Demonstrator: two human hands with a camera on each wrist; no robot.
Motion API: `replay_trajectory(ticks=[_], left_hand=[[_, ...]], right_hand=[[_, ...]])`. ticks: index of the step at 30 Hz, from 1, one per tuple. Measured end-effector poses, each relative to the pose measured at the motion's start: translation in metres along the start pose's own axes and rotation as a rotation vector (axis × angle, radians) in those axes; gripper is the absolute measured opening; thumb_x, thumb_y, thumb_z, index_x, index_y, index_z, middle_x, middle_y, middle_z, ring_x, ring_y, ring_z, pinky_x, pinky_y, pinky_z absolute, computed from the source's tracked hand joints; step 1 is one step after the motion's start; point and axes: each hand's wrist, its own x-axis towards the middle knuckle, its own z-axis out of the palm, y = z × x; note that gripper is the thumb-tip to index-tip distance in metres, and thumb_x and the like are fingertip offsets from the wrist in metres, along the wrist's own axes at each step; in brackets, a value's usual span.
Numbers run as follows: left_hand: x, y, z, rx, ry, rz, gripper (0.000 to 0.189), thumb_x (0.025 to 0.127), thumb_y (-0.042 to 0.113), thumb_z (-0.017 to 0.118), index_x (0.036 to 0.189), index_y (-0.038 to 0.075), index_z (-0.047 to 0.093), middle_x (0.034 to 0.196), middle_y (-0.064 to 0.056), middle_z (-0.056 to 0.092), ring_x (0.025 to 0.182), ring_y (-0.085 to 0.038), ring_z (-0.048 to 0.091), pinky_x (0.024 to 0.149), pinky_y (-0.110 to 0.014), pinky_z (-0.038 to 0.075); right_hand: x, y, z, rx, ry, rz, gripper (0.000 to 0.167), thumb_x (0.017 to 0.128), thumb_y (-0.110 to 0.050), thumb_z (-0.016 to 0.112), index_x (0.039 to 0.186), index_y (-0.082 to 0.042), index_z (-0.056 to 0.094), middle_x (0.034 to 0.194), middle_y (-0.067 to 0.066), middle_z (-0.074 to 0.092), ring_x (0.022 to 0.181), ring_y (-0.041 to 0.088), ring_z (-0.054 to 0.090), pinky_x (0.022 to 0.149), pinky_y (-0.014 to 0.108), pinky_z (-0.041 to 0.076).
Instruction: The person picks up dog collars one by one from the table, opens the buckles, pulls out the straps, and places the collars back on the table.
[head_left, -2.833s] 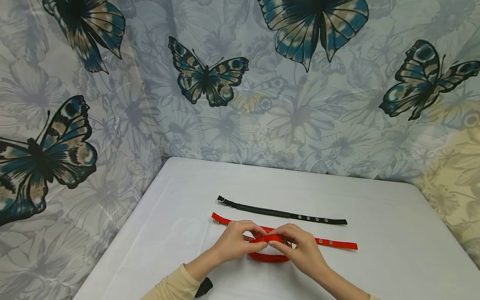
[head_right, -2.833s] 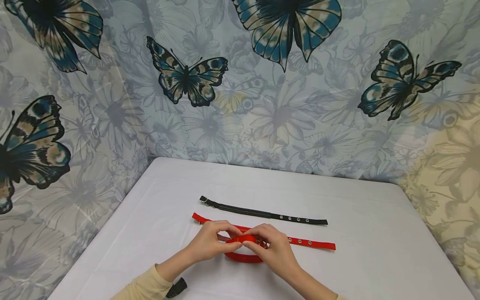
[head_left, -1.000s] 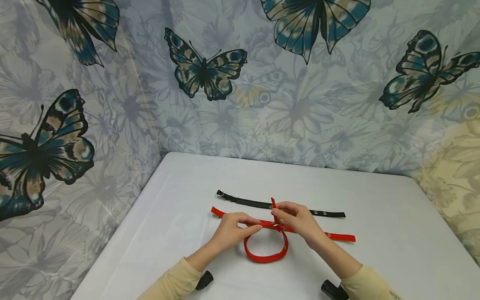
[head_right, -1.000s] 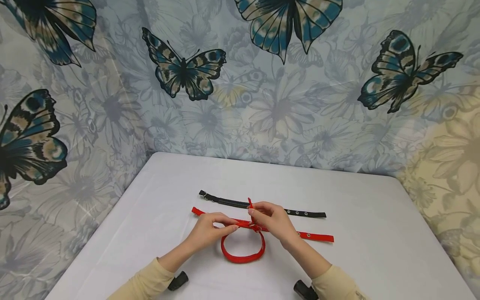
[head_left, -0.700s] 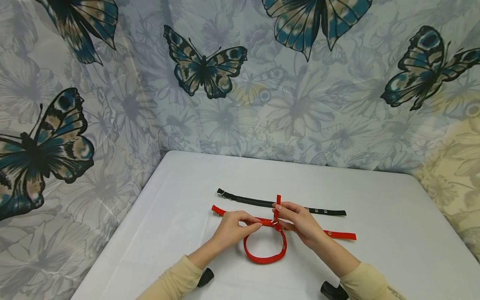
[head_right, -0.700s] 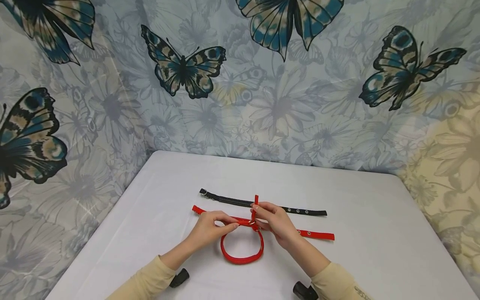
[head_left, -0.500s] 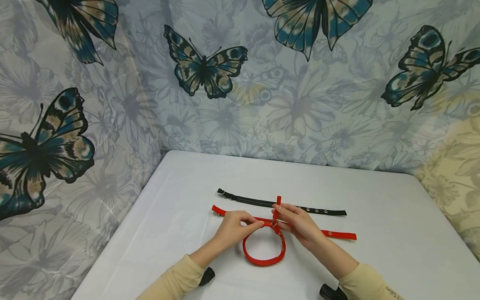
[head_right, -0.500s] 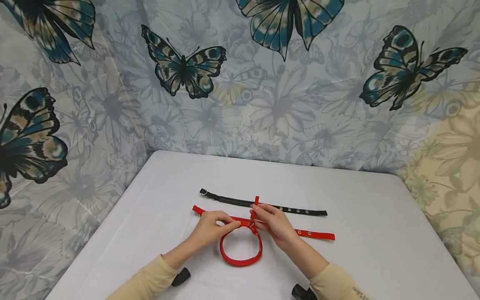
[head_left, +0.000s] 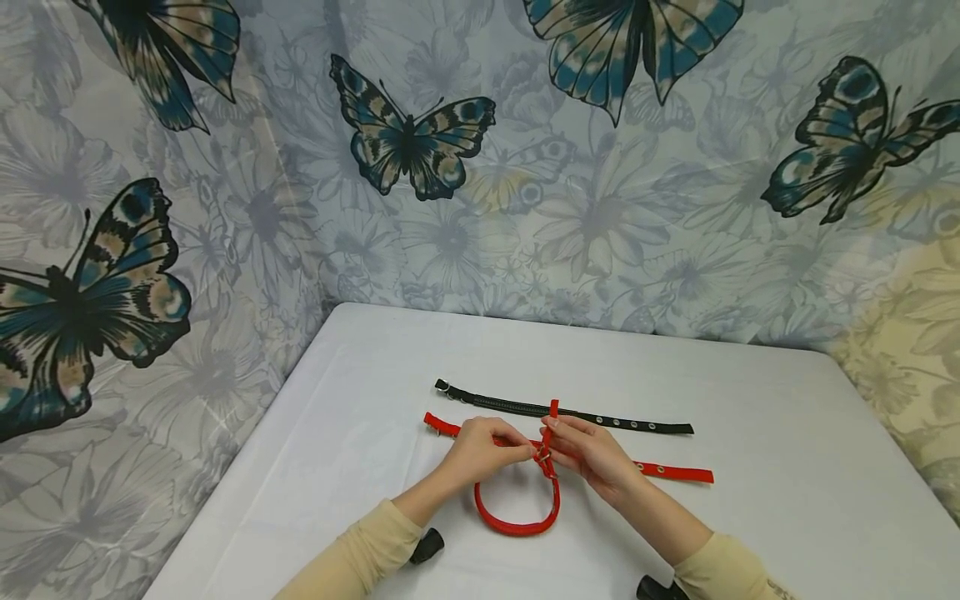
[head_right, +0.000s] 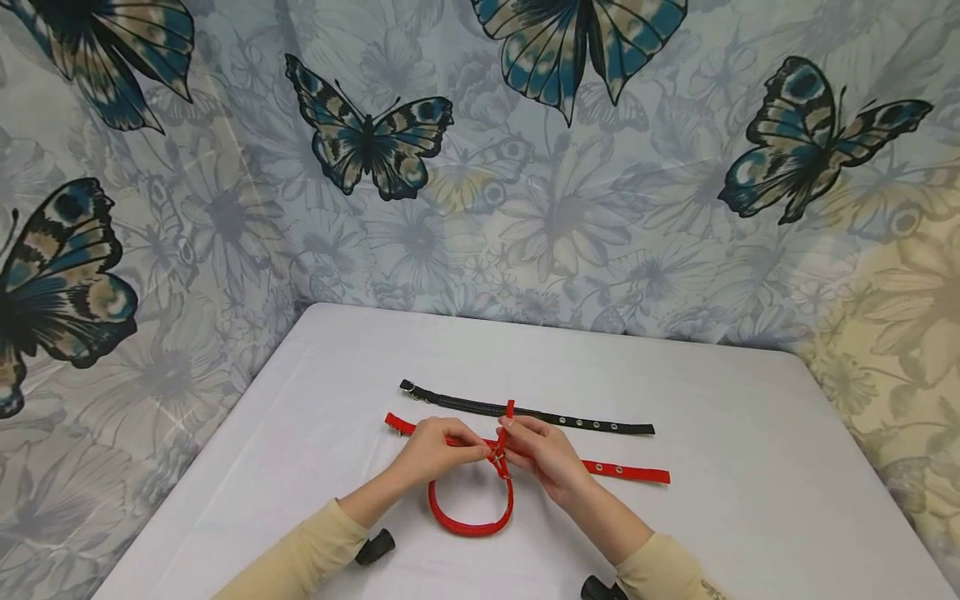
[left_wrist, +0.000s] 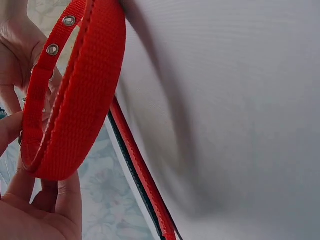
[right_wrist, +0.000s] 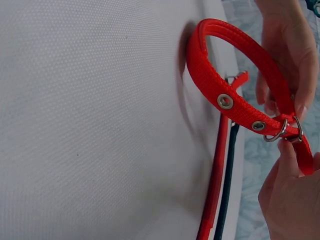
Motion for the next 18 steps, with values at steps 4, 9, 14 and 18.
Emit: replay_trajectory(ticks=[4,9,14,18], left_hand=[[0.0034,0.0006,0.0011,0.005,-0.037,-0.043,0.007,0.081,0.027,0.077,0.081,0.021,0.078,0.074,0.014,0.069,0.069,-0.005,0.060,0.059,-0.024,0.048],[0.0065,0.0018,0.0028,0.006,-0.067,-0.075,0.007,0.080,0.027,0.077,0.082,0.020,0.078,0.074,0.013,0.069,0.069,-0.006,0.059,0.059,-0.025,0.048],[0.0077,0.0009,0.0045,-0.001,-0.065,-0.087,0.006,0.080,0.025,0.077,0.082,0.020,0.078,0.074,0.012,0.069,0.070,-0.007,0.060,0.061,-0.026,0.049],[0.0069,0.0002,0.0055,-0.014,-0.057,-0.086,0.005,0.079,0.023,0.077,0.082,0.018,0.077,0.074,0.011,0.069,0.070,-0.007,0.060,0.061,-0.025,0.048]], right_hand=[[-0.0003,0.0010,0.0009,0.013,-0.006,0.002,0.039,0.096,-0.022,0.063,0.125,0.004,0.056,0.123,0.011,0.064,0.103,0.020,0.065,0.086,0.030,0.054],[-0.0010,0.0015,0.0005,0.006,-0.029,-0.007,0.037,0.096,-0.023,0.064,0.122,0.003,0.058,0.122,0.010,0.064,0.103,0.018,0.065,0.086,0.030,0.054],[-0.0006,0.0015,0.0006,-0.002,-0.033,-0.009,0.037,0.095,-0.024,0.065,0.120,0.002,0.059,0.118,0.010,0.065,0.099,0.015,0.066,0.086,0.030,0.054],[-0.0002,0.0016,0.0011,0.001,-0.026,-0.006,0.038,0.095,-0.024,0.066,0.121,0.003,0.058,0.116,0.010,0.065,0.098,0.016,0.066,0.086,0.031,0.054]])
